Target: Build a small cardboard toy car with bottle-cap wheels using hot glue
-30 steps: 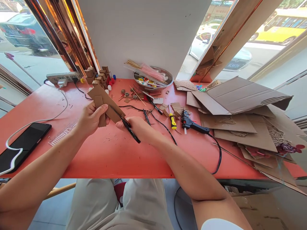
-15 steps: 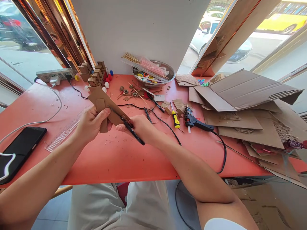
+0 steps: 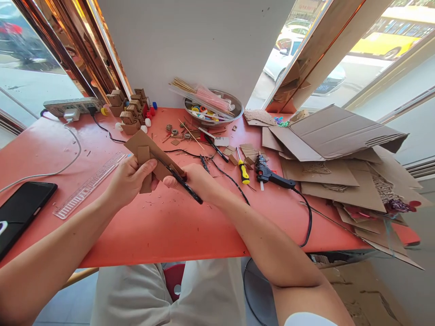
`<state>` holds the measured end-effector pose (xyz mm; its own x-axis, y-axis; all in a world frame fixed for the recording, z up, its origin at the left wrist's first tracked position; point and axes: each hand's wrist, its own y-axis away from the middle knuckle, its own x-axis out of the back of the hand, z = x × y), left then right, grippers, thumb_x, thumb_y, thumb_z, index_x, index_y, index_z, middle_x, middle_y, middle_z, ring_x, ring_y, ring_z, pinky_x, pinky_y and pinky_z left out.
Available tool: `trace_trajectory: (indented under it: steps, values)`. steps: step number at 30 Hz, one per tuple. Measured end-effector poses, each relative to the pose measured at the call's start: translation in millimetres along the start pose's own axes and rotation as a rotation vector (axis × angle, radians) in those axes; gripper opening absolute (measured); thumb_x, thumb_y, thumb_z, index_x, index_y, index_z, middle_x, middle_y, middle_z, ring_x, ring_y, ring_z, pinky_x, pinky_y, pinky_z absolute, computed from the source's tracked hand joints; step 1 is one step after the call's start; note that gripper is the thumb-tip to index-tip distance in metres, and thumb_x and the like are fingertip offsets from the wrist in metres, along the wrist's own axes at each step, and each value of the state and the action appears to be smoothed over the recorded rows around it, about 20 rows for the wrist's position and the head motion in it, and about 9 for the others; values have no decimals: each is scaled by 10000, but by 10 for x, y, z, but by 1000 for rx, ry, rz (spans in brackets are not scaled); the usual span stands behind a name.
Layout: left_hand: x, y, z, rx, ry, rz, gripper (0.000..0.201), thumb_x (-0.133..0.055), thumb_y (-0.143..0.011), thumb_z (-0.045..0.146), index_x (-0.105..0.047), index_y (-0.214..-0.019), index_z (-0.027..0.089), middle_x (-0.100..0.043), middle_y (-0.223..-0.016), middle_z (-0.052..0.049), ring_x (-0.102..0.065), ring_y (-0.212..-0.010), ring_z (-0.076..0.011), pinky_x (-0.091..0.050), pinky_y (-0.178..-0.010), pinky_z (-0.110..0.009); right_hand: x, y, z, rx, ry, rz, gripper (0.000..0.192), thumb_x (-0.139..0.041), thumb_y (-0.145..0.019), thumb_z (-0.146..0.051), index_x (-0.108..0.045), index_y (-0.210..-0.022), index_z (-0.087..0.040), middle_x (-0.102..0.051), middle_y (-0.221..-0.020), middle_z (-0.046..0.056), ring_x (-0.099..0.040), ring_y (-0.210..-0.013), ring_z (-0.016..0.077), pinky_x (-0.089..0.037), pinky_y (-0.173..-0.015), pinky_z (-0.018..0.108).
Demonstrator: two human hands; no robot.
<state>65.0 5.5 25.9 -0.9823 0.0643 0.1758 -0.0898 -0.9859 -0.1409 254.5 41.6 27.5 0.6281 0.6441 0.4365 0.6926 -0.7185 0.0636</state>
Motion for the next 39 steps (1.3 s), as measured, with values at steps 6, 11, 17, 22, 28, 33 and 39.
trace_trajectory:
  steps: [6,11,17,22,28,33,39]
  values:
    - [-38,34,56,75,-17,56,370,-572,-883,333,-513,-529,242,-552,-413,-12,-455,-387,-123,-362,-400,-227,-46,-60,114,-41,-22,80,846,-594,-632,-1058,-337,-550,-256,-300,-534,-46,-281,-519,88,-174,-505,279]
    - [14,42,10,-19,13,157,376,-643,-907,422,-546,-594,238,-541,-425,1,-513,-396,-137,-392,-435,-247,12,-105,197,-19,-47,122,841,-620,-591,-1058,-380,-555,-253,-346,-512,-42,-332,-488,94,-208,-464,272]
    - [68,5,-67,-37,176,296,334,-866,-738,437,-636,-841,218,-626,-619,45,-439,-406,-80,-306,-406,-231,34,-47,122,-27,-108,83,758,-695,-692,-946,-401,-577,-258,-375,-493,-53,-338,-451,84,-238,-416,261]
    - [87,-15,-64,-6,231,352,301,-905,-679,344,-686,-825,198,-454,-549,98,-357,-449,-68,-266,-436,-227,29,-51,105,-106,-191,143,729,-719,-644,-938,-470,-603,-254,-396,-481,-65,-369,-392,91,-341,-366,273]
    - [79,-31,-90,17,356,306,436,-920,-732,400,-522,-685,228,-377,-545,108,-311,-441,-55,-254,-419,-204,-129,-15,16,-77,-237,32,730,-712,-682,-926,-415,-590,-266,-384,-476,-67,-361,-422,84,-264,-419,267]
    - [46,6,-90,-20,323,247,598,-902,-768,514,-380,-636,255,-291,-500,126,-245,-416,-39,-198,-394,-187,-229,53,-40,-59,-244,36,698,-700,-763,-884,-376,-667,-273,-332,-570,-74,-302,-532,92,-224,-495,276]
    - [30,14,-65,-11,231,221,551,-871,-765,508,-399,-629,258,-285,-486,119,-263,-397,-45,-194,-380,-196,-154,35,-26,-18,-187,39,792,-575,-725,-1026,-382,-635,-263,-314,-584,-64,-284,-554,94,-213,-522,287]
